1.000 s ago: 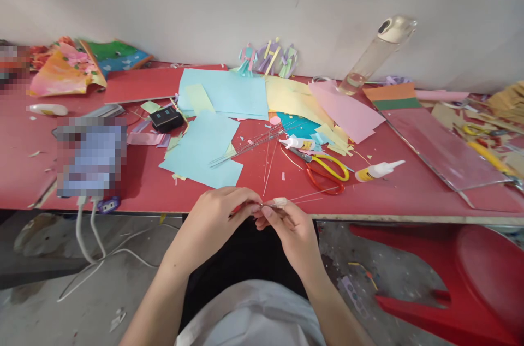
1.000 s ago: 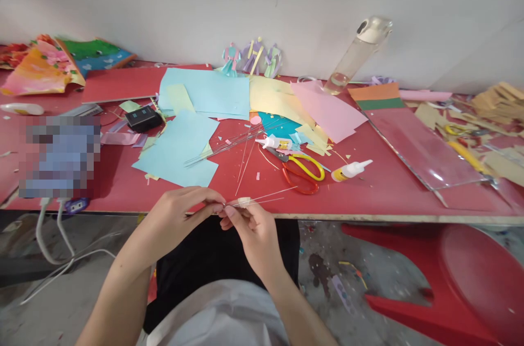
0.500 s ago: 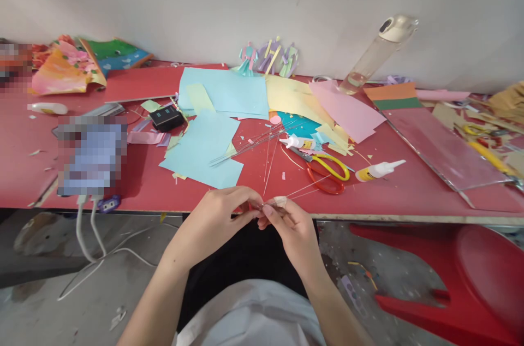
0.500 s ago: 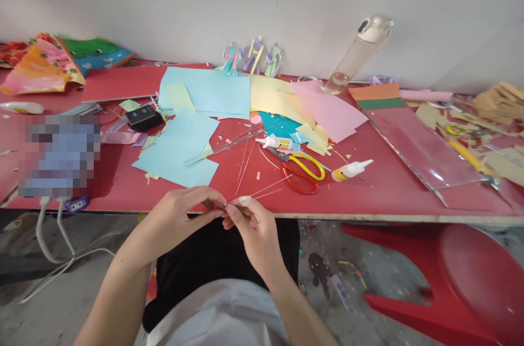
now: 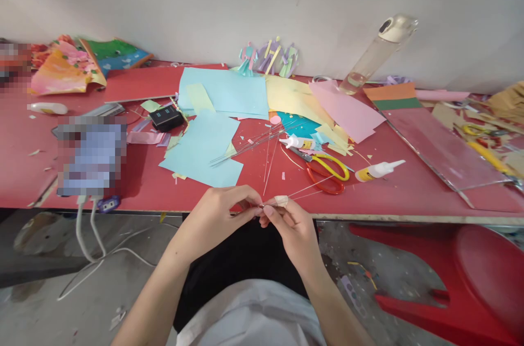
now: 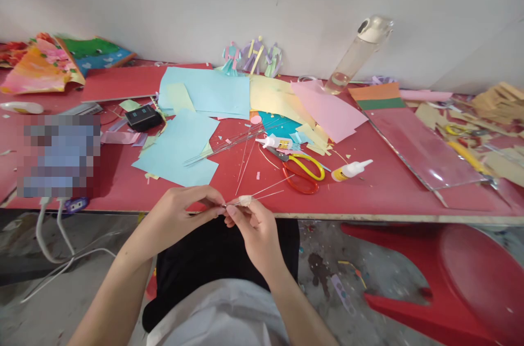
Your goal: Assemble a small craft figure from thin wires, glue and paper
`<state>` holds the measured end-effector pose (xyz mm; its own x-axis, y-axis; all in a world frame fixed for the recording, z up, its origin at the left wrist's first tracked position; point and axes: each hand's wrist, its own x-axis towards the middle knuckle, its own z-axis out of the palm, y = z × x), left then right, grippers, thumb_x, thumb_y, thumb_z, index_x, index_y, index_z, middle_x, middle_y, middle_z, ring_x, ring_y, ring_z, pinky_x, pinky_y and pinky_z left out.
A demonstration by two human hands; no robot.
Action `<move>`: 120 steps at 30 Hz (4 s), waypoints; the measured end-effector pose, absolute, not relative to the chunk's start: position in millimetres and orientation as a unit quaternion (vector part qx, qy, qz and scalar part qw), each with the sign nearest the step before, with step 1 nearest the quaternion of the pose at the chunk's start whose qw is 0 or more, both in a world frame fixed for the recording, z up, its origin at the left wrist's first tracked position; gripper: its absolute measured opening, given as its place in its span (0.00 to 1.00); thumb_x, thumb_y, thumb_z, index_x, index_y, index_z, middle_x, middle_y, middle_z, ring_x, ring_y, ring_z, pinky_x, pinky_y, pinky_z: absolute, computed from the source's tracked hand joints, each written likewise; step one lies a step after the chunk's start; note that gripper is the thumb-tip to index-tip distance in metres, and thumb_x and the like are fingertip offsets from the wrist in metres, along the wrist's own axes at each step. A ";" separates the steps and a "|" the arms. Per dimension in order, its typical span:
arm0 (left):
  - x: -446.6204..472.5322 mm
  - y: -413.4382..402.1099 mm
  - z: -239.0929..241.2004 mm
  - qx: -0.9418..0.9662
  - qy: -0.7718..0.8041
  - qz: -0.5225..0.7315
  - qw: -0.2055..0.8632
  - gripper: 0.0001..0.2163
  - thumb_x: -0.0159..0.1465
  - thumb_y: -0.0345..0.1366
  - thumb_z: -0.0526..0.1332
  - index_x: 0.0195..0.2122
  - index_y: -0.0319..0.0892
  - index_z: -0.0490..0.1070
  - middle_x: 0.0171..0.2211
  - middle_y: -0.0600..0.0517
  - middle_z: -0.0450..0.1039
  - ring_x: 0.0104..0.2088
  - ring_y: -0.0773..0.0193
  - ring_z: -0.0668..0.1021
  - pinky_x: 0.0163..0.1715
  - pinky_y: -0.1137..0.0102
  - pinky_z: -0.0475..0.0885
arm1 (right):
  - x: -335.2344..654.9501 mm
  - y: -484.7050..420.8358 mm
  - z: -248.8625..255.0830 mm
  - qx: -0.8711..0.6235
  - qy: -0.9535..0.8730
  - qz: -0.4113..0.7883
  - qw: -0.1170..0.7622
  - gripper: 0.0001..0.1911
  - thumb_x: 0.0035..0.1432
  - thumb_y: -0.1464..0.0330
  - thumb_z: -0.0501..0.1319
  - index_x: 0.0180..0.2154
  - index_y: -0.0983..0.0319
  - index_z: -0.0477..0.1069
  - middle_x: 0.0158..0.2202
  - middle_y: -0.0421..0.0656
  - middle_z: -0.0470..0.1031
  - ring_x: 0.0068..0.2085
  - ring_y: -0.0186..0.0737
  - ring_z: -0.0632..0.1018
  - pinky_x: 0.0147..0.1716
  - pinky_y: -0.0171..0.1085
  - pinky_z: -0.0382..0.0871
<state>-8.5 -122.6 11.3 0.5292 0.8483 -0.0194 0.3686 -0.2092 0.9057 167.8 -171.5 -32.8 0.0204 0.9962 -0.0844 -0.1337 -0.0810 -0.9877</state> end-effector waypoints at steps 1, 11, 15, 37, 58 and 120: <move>-8.2 -122.6 10.7 0.732 0.415 0.261 0.473 0.02 0.65 0.31 0.63 0.36 0.46 0.74 0.32 0.59 0.78 0.33 0.71 0.79 0.34 0.81 0.71 | 168.2 -171.2 -32.8 -0.492 -0.439 0.545 0.518 0.06 0.62 0.63 0.65 0.34 0.58 0.77 0.30 0.40 0.79 0.30 0.34 0.78 0.32 0.32 0.76; -8.6 -122.6 8.1 0.657 0.411 0.281 0.567 0.02 0.63 0.34 0.65 0.34 0.43 0.76 0.29 0.57 0.78 0.29 0.70 0.79 0.33 0.78 0.73 | 171.8 -171.1 -30.7 -0.468 -0.443 0.559 0.521 0.06 0.62 0.64 0.64 0.35 0.58 0.78 0.31 0.40 0.78 0.30 0.35 0.78 0.32 0.34 0.76; -7.3 -123.2 8.6 0.646 0.405 0.287 0.581 0.03 0.63 0.35 0.66 0.33 0.42 0.76 0.28 0.55 0.78 0.28 0.69 0.79 0.33 0.76 0.74 | 173.5 -170.2 -30.7 -0.466 -0.465 0.537 0.526 0.08 0.64 0.64 0.62 0.36 0.59 0.78 0.30 0.41 0.78 0.31 0.36 0.78 0.32 0.35 0.76; -1.6 -124.0 4.2 0.619 0.409 0.295 0.603 0.02 0.61 0.33 0.66 0.33 0.41 0.75 0.27 0.55 0.76 0.28 0.68 0.79 0.35 0.74 0.76 | 164.5 -170.6 -41.1 -0.467 -0.326 0.549 0.611 0.03 0.58 0.66 0.65 0.33 0.59 0.76 0.27 0.40 0.76 0.24 0.34 0.72 0.22 0.34 0.67; 2.4 -135.5 7.0 0.708 0.390 0.324 0.492 0.02 0.64 0.29 0.64 0.35 0.43 0.75 0.29 0.56 0.78 0.29 0.69 0.79 0.33 0.77 0.75 | 166.9 -163.7 -33.9 -0.381 -0.256 0.692 0.557 0.12 0.59 0.57 0.66 0.36 0.58 0.72 0.28 0.36 0.67 0.25 0.30 0.69 0.21 0.29 0.67; -11.4 -129.1 18.7 0.694 0.377 0.209 0.576 0.02 0.62 0.30 0.64 0.35 0.42 0.76 0.28 0.55 0.79 0.29 0.69 0.80 0.30 0.78 0.71 | 213.2 -144.9 -9.1 -0.353 -0.665 0.610 0.248 0.09 0.63 0.64 0.65 0.31 0.62 0.75 0.30 0.41 0.78 0.33 0.34 0.77 0.35 0.32 0.69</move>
<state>-11.4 -129.1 18.7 0.6274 0.7651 -0.1446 0.2824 -0.0505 0.9580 213.2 -144.9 -9.1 -0.6270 0.7725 -0.1005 0.1664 0.0067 -0.9860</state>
